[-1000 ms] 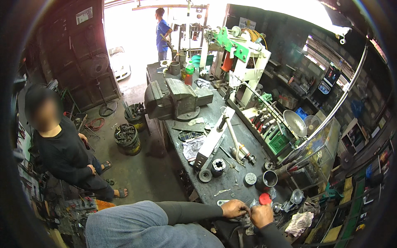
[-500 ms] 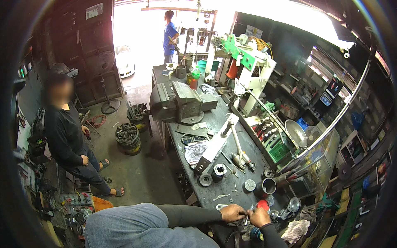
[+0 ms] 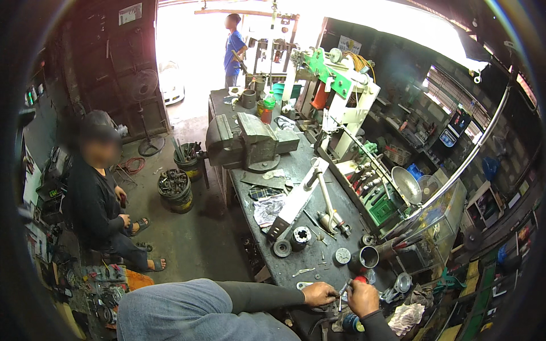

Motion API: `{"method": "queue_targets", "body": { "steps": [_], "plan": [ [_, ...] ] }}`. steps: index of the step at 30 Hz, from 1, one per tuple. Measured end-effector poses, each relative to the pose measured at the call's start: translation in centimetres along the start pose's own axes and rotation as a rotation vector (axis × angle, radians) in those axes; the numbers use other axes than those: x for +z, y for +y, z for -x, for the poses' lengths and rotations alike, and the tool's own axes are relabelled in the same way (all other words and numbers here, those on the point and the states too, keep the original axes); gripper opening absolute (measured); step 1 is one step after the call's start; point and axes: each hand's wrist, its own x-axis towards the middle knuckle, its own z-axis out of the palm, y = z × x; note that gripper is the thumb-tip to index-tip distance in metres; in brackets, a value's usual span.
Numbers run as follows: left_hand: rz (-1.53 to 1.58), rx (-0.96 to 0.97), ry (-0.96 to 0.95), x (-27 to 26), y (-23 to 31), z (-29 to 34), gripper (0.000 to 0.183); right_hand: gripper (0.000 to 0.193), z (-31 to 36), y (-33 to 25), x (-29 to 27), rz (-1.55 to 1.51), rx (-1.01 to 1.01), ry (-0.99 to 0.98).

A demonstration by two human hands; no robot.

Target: The person assembles small mechanical parts on a cluttered workbench. They repeatedly pick up components, align them, and use a hammer to tap pieces into place. The person also applies grease from a small container to the assembly and occasionally wipes parts with a cloth.

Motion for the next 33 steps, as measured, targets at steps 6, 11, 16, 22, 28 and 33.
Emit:
{"method": "queue_targets", "body": {
  "steps": [6,11,16,22,28,33],
  "plan": [
    [-0.012,0.028,0.017,0.9,-0.3,-0.1,0.030,0.020,0.5,1.3,3.0,0.100,-0.107,-0.209],
    [0.027,0.051,0.031,0.9,-0.4,0.0,0.032,0.025,-0.4,2.5,5.1,-0.184,0.436,-0.325],
    [-0.006,0.033,0.066,0.9,-0.9,0.1,0.032,0.041,-1.0,0.4,-0.9,0.099,-0.609,0.261],
    [-0.020,-0.030,-0.018,1.4,-0.5,-0.3,0.032,0.043,0.4,4.4,7.3,-0.098,0.214,-0.285],
    [0.015,-0.005,0.035,1.0,-0.6,0.2,0.032,0.026,-1.7,-0.4,-2.6,0.209,-0.567,0.143],
    [-0.015,0.040,-0.001,2.3,-0.5,-0.4,0.031,0.049,2.3,5.2,9.3,-0.169,0.253,-0.201]
  ]
}}
